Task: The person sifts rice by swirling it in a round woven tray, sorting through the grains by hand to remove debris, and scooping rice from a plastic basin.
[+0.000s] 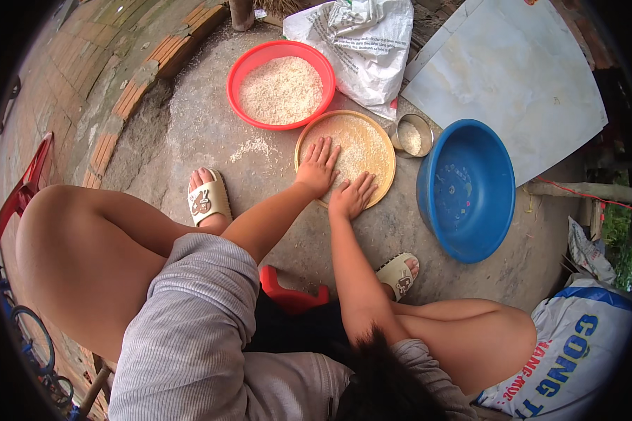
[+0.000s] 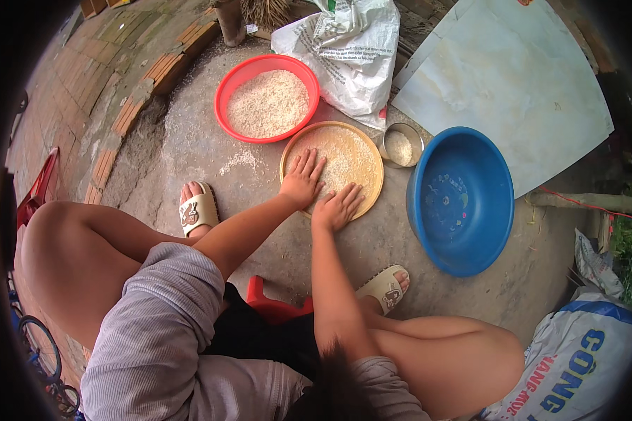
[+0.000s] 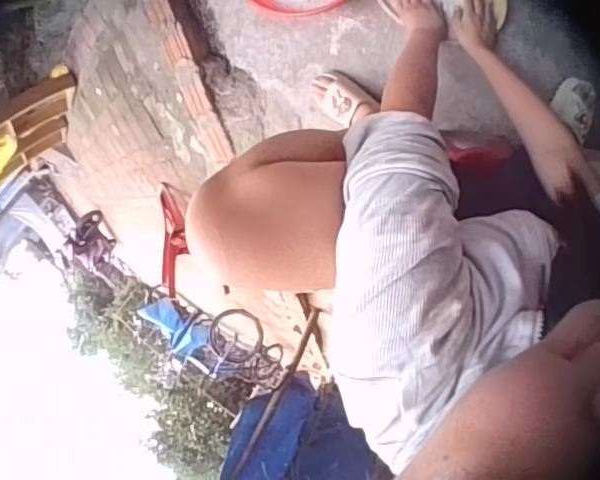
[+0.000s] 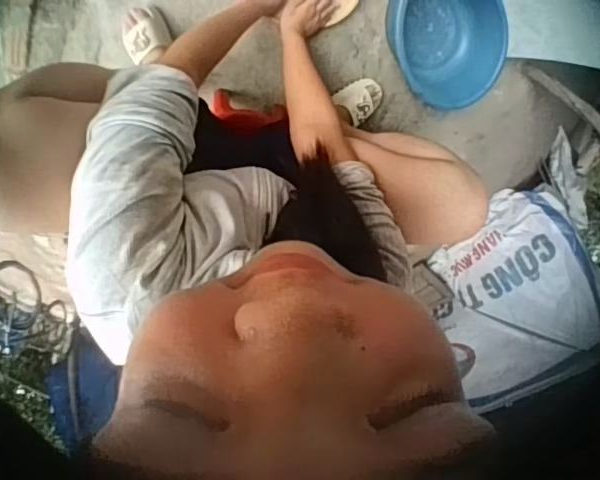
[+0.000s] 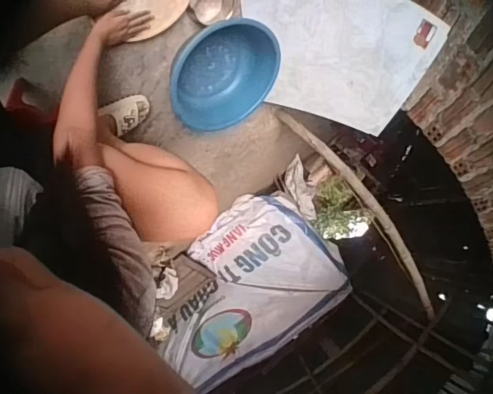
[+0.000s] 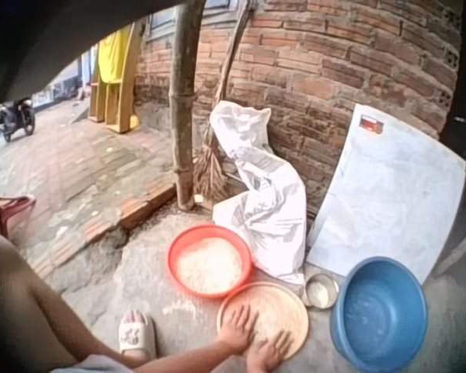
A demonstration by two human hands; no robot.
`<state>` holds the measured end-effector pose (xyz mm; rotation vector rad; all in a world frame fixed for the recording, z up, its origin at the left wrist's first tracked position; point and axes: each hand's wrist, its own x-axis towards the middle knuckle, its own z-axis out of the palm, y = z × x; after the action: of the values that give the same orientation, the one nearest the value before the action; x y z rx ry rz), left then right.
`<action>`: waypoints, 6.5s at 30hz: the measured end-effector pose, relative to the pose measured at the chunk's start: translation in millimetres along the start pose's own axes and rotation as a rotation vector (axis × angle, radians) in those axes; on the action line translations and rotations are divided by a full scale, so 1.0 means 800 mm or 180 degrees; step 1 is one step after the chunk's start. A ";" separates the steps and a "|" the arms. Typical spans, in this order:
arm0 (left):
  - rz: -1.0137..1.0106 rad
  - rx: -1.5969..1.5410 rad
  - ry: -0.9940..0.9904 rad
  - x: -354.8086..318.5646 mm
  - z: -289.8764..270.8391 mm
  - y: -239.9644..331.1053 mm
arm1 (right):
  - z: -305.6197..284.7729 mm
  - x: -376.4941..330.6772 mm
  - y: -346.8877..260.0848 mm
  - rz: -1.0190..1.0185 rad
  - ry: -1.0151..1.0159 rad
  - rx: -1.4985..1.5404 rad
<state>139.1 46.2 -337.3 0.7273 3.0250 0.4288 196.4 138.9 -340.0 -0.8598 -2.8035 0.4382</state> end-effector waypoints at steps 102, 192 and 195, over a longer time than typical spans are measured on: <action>-0.1806 -0.7541 0.2338 0.078 -0.141 -0.111 | 0.001 0.094 -0.257 0.2168 -0.2518 0.7436; -0.0244 -0.0169 0.0717 0.027 -0.020 -0.004 | -0.033 0.063 0.067 0.0895 0.1444 0.1038; -0.0102 -0.0272 0.0331 0.011 -0.027 -0.038 | -0.034 0.037 0.076 0.0747 0.1054 0.0753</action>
<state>116.4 18.3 -324.1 0.6710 3.0862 0.6096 210.1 210.0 -332.0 -1.0966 -2.3077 0.5872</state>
